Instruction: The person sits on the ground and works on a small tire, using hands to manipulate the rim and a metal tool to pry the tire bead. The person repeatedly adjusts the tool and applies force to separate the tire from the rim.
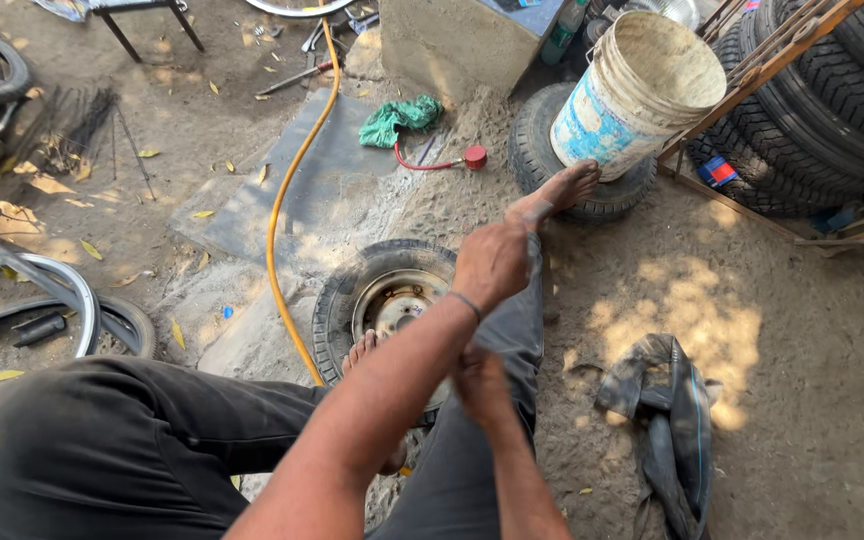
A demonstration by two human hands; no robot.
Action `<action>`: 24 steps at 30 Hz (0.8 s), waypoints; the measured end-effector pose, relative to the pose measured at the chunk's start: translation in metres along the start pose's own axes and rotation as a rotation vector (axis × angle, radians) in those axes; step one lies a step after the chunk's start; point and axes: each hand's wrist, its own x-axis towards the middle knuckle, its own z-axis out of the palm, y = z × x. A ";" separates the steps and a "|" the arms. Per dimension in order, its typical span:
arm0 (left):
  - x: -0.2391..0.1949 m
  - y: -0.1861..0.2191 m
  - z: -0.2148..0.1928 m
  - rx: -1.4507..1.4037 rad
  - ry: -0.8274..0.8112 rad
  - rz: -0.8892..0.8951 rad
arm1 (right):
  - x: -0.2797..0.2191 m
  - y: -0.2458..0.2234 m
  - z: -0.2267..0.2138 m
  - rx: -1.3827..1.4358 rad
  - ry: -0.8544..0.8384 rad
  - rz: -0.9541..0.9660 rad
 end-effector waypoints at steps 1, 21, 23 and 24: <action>0.003 -0.001 -0.005 0.019 -0.076 0.159 | 0.004 -0.008 -0.020 0.046 0.176 0.038; 0.023 0.027 -0.017 -0.164 0.651 0.162 | -0.040 -0.097 -0.015 -0.451 0.536 0.257; 0.020 0.034 -0.014 0.054 0.869 -0.068 | -0.055 -0.092 -0.009 -0.310 0.513 0.266; 0.019 0.033 -0.014 -0.171 0.571 -0.253 | -0.057 -0.088 -0.008 -0.336 0.478 0.238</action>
